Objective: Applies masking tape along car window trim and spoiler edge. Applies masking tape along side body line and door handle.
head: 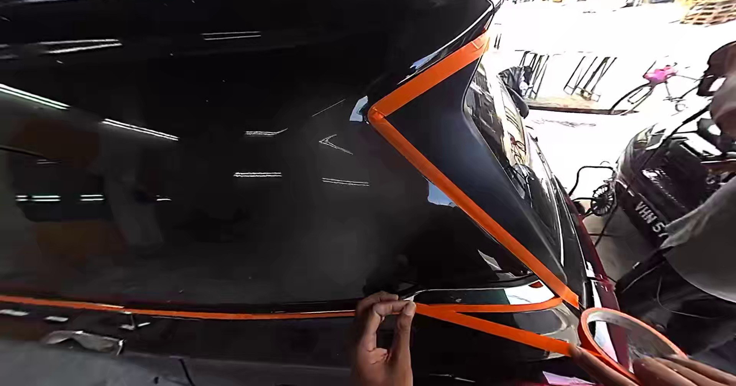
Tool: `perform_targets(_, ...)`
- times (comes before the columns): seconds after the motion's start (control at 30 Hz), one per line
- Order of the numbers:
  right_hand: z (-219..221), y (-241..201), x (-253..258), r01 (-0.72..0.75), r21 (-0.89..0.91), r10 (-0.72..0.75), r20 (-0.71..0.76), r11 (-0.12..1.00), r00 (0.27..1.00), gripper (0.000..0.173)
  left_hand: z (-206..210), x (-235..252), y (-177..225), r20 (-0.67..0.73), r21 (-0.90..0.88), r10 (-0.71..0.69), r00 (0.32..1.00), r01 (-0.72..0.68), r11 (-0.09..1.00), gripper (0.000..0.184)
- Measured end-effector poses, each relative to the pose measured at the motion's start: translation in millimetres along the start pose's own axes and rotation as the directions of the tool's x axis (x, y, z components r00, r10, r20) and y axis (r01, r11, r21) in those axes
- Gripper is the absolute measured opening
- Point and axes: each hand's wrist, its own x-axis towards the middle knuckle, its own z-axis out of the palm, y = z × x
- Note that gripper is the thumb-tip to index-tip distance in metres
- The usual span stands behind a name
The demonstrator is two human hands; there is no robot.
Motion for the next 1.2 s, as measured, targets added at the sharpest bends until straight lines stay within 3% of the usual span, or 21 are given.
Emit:
perform_targets(0.17, -1.4, 45.0, 13.4, 0.136, -0.041, -0.137, -0.017, 0.990, 0.990, 0.047, 16.1, -1.1, 8.2, -0.072, 0.051, -0.016, 0.997, 0.020, 0.998, 0.005)
perform_targets(0.47, 2.1, 73.5, 31.4, 0.180, -0.081, -0.185, -0.062, 0.980, 0.981, 0.051, 29.5, -1.5, 14.2, -0.152, 0.133, -0.023, 0.988, 0.044, 0.990, 0.011)
perform_targets(1.03, 22.7, 74.4, 33.5, 0.058, -0.102, -0.069, -0.111, 0.993, 0.991, 0.049, 28.6, -0.2, 18.2, -0.141, 0.076, -0.101, 0.985, 0.113, 0.991, 0.010)
perform_targets(1.1, 24.7, 75.0, 33.2, 0.057, -0.110, -0.070, -0.119, 0.992, 0.990, 0.050, 29.3, 1.8, 19.8, -0.171, 0.051, -0.121, 0.978, 0.131, 0.990, 0.018)
perform_targets(1.2, 29.0, 77.2, 32.2, 0.056, -0.111, -0.071, -0.138, 0.992, 0.988, 0.051, 28.7, 5.8, 20.4, -0.196, 0.010, -0.172, 0.965, 0.177, 0.984, 0.045)
